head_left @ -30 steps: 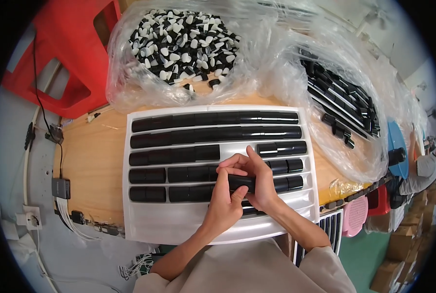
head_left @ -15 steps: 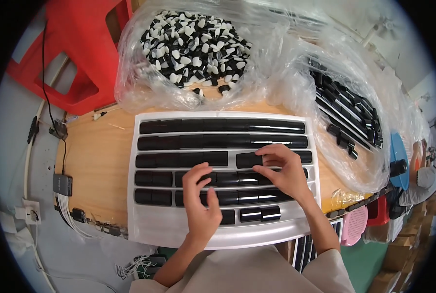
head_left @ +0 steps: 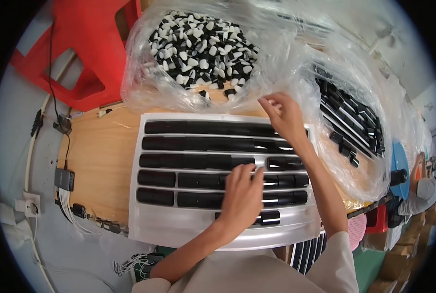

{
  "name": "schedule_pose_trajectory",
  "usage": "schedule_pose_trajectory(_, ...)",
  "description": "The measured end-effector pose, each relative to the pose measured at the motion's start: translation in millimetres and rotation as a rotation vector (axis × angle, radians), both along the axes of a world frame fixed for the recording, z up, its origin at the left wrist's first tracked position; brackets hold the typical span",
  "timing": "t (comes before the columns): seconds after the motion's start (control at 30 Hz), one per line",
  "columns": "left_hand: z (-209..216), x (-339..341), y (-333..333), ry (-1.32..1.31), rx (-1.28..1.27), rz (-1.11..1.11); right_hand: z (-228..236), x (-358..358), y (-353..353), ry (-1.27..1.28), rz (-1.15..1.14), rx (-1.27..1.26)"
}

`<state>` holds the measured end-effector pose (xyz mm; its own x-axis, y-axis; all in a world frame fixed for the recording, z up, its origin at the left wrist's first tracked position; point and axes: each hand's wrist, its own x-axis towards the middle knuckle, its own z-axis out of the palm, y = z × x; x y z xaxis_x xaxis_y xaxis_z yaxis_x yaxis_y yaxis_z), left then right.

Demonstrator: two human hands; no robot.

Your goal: Insert small white components into black plastic housings and arrange them in an assembly tray.

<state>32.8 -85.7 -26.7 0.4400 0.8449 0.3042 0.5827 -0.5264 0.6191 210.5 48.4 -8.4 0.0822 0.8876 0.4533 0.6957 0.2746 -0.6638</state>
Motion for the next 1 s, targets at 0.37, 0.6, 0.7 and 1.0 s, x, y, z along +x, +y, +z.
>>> schedule_pose_trajectory(0.37, -22.0, 64.3, 17.1, 0.147, 0.130, 0.082, -54.3, -27.9, 116.1, -0.806, 0.076, -0.051)
schedule_pose_trajectory(0.6, -17.9, 51.1, 29.0, 0.002, 0.051, 0.076, 9.7, 17.2, 28.7, 0.332, -0.013, -0.030)
schedule_pose_trajectory(0.7, -2.9, 29.6, 31.1, -0.213, -0.030, 0.072, 25.9, 45.6, -50.9, 0.393, -0.052, -0.185)
schedule_pose_trajectory(1.0, 5.3, -27.4, 17.7, -0.448, -0.275, 0.129, 6.4, 2.8, -152.6, 0.579, 0.056, -0.479)
